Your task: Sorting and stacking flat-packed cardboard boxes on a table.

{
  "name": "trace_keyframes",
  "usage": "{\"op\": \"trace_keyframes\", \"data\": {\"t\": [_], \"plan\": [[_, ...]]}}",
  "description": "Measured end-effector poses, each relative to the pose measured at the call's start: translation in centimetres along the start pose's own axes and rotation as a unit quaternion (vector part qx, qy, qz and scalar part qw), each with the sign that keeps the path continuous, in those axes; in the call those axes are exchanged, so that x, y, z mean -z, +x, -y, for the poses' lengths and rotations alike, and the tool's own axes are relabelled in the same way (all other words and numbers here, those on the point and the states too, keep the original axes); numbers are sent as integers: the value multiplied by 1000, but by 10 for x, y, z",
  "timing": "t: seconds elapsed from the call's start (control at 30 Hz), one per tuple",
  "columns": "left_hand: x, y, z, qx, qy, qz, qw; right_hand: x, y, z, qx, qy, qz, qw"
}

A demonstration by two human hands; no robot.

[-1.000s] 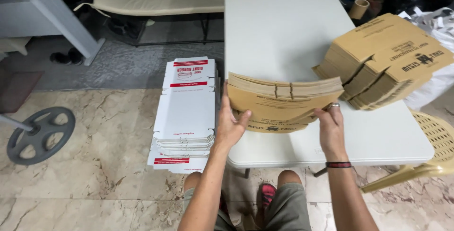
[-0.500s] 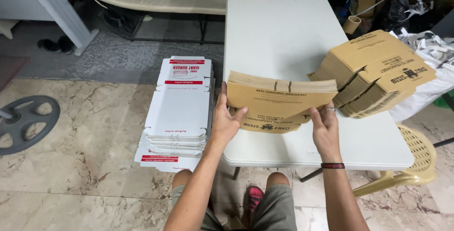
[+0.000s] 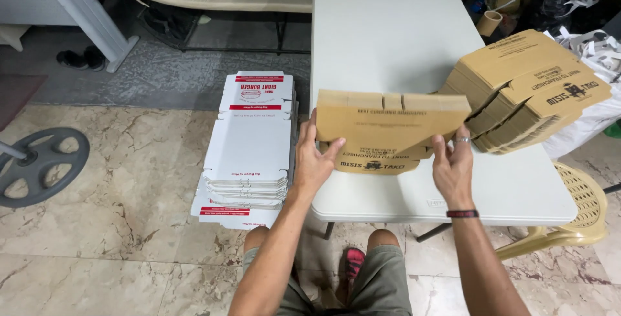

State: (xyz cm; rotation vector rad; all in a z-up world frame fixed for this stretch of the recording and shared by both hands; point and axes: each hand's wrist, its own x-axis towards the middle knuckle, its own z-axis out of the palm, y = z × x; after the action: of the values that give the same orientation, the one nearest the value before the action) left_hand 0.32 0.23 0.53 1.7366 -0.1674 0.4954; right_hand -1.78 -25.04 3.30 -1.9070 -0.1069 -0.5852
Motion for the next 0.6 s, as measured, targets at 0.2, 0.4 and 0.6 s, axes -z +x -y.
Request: {"op": "trace_keyframes", "data": {"t": [0.2,0.4,0.6], "plan": [[5,89,40,121,87,36,988,-9,98,-45,-29,-91,94,991],[16,132,116,337,115,110,928,-81,119,-101,-313,-52,139,938],[13,124,114,404,49,131,904,-95,130,-127,-323,-115,181,922]]}}
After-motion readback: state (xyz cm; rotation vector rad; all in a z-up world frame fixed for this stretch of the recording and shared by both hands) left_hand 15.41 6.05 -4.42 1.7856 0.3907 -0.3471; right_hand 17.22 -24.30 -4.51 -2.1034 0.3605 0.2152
